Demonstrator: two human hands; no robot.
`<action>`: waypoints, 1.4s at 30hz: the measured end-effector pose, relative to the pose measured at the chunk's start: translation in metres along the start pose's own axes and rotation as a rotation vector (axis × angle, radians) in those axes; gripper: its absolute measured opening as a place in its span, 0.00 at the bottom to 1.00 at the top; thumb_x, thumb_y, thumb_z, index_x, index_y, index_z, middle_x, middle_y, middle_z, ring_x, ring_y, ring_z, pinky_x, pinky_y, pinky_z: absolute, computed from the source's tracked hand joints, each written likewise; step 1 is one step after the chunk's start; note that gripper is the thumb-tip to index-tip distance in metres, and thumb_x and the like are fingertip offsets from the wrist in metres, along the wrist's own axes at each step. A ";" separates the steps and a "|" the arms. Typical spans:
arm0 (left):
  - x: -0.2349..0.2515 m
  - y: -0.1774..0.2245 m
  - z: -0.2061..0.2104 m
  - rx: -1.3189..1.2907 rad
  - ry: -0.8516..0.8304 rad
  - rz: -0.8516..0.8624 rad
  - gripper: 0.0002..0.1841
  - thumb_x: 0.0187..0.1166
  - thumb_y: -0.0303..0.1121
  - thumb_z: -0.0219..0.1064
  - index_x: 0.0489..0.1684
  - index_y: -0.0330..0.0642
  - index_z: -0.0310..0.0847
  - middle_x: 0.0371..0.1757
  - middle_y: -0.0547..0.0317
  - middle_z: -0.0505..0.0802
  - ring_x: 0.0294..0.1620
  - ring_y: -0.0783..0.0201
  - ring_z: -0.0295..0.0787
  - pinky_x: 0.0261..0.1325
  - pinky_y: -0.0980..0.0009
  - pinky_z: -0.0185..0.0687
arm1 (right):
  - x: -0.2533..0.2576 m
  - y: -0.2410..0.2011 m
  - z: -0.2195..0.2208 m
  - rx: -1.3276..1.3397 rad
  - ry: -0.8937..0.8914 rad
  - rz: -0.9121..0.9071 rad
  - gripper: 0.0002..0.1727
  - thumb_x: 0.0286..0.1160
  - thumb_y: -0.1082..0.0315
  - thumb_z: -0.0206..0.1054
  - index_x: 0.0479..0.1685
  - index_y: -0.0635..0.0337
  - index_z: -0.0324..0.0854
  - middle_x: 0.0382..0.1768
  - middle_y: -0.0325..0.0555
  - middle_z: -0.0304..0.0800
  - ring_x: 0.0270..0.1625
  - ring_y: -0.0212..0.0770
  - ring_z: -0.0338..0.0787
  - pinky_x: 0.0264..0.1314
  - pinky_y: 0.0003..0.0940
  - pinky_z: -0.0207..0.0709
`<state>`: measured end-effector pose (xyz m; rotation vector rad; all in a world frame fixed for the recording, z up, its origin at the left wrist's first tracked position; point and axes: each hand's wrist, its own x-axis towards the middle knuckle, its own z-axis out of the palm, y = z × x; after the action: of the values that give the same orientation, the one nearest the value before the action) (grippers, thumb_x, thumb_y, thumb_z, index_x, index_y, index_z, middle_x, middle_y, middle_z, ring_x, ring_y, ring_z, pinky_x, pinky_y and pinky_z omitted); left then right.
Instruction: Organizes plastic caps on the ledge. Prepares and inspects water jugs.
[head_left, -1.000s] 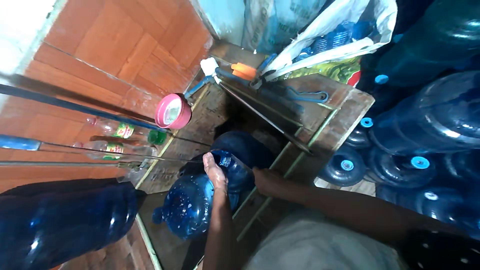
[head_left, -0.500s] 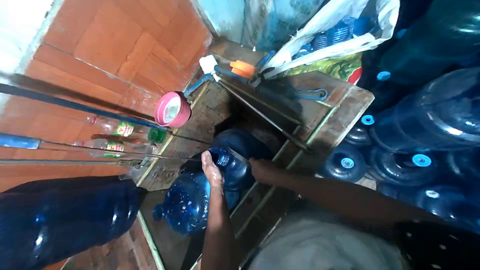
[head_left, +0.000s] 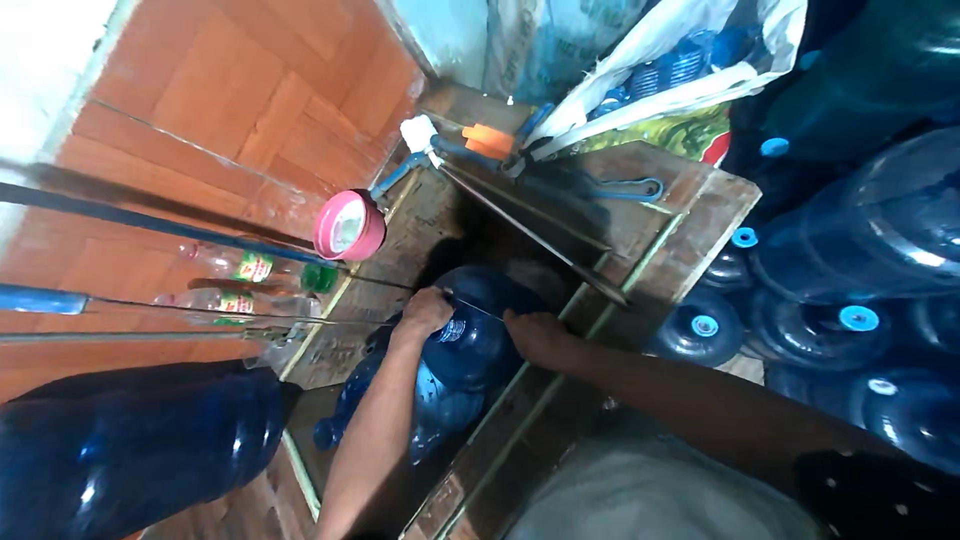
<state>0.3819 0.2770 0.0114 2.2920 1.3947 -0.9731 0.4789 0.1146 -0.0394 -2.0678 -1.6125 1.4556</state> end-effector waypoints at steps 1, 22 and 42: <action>0.004 -0.006 -0.003 -0.023 -0.019 0.033 0.19 0.86 0.34 0.61 0.73 0.38 0.80 0.72 0.38 0.85 0.77 0.41 0.78 0.80 0.41 0.67 | 0.000 0.000 0.001 -0.003 0.007 0.000 0.22 0.90 0.75 0.48 0.81 0.70 0.61 0.64 0.73 0.83 0.70 0.71 0.84 0.70 0.64 0.75; -0.078 -0.047 0.135 -1.777 0.388 -0.171 0.19 0.94 0.45 0.51 0.36 0.42 0.77 0.10 0.68 0.71 0.06 0.74 0.66 0.11 0.78 0.69 | -0.007 -0.013 0.012 -0.124 0.063 0.094 0.23 0.90 0.74 0.49 0.82 0.68 0.60 0.64 0.73 0.84 0.70 0.72 0.84 0.69 0.64 0.76; 0.071 0.304 -0.133 -1.203 0.807 0.787 0.18 0.92 0.38 0.55 0.62 0.33 0.82 0.37 0.51 0.92 0.22 0.68 0.86 0.30 0.67 0.88 | -0.210 0.195 0.024 0.652 0.449 0.163 0.20 0.85 0.63 0.61 0.67 0.68 0.79 0.38 0.67 0.90 0.39 0.63 0.91 0.47 0.65 0.81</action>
<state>0.7195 0.2487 0.0310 1.8490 0.6923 0.8973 0.6005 -0.1460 -0.0488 -1.9521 -0.6933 1.2122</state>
